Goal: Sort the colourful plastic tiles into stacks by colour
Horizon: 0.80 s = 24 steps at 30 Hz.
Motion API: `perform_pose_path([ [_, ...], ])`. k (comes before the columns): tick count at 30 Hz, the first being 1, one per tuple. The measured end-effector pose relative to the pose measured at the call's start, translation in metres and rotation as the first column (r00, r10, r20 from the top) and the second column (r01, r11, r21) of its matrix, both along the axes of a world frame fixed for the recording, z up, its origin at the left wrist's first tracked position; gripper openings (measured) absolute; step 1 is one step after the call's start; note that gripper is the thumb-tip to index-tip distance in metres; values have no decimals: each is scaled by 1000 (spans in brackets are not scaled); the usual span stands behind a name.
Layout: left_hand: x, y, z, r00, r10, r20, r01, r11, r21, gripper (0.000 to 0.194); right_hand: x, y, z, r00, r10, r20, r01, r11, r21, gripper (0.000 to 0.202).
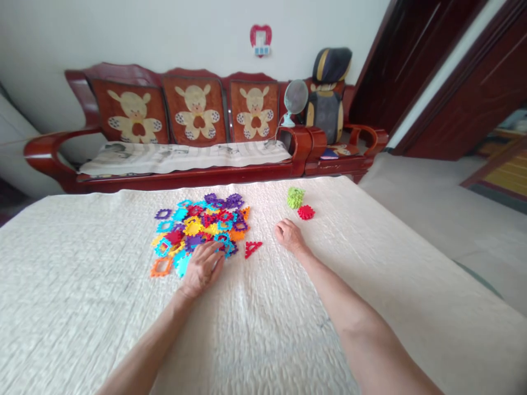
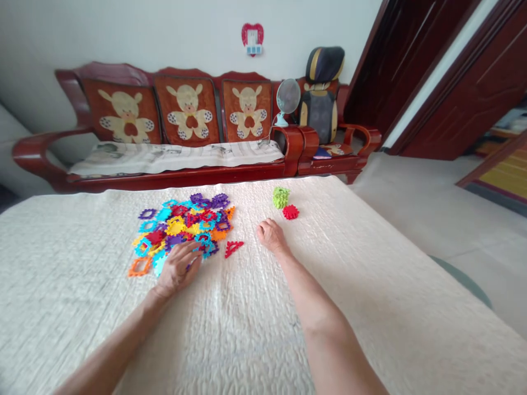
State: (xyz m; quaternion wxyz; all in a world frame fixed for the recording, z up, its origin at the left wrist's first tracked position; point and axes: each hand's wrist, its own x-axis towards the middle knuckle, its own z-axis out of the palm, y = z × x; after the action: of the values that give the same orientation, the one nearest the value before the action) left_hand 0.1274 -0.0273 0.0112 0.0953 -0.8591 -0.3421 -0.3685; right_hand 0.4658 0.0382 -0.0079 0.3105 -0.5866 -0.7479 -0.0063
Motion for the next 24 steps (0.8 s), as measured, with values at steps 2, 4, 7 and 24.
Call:
perform_pose_path([
  [2, 20, -2, -2, 996, -91, -11, 90, 994, -59, 17, 0, 1, 0, 1000, 3, -1, -3, 1000, -4, 20],
  [4, 36, -2, -7, 990, -138, -22, 135, 984, -112, 20, 1, 1, -1, 1000, 7, 3, -7, 1000, -4, 20],
  [7, 48, 1, -13, 989, -139, -43, 129, 973, -192, 25, 3, 3, -4, 1000, 12, 19, -12, 1000, 8, 20],
  [24, 82, 29, -2, 960, 36, -278, -177, 848, -500, 20, 8, 3, -6, 995, 21, 94, -23, 999, 26, 20],
])
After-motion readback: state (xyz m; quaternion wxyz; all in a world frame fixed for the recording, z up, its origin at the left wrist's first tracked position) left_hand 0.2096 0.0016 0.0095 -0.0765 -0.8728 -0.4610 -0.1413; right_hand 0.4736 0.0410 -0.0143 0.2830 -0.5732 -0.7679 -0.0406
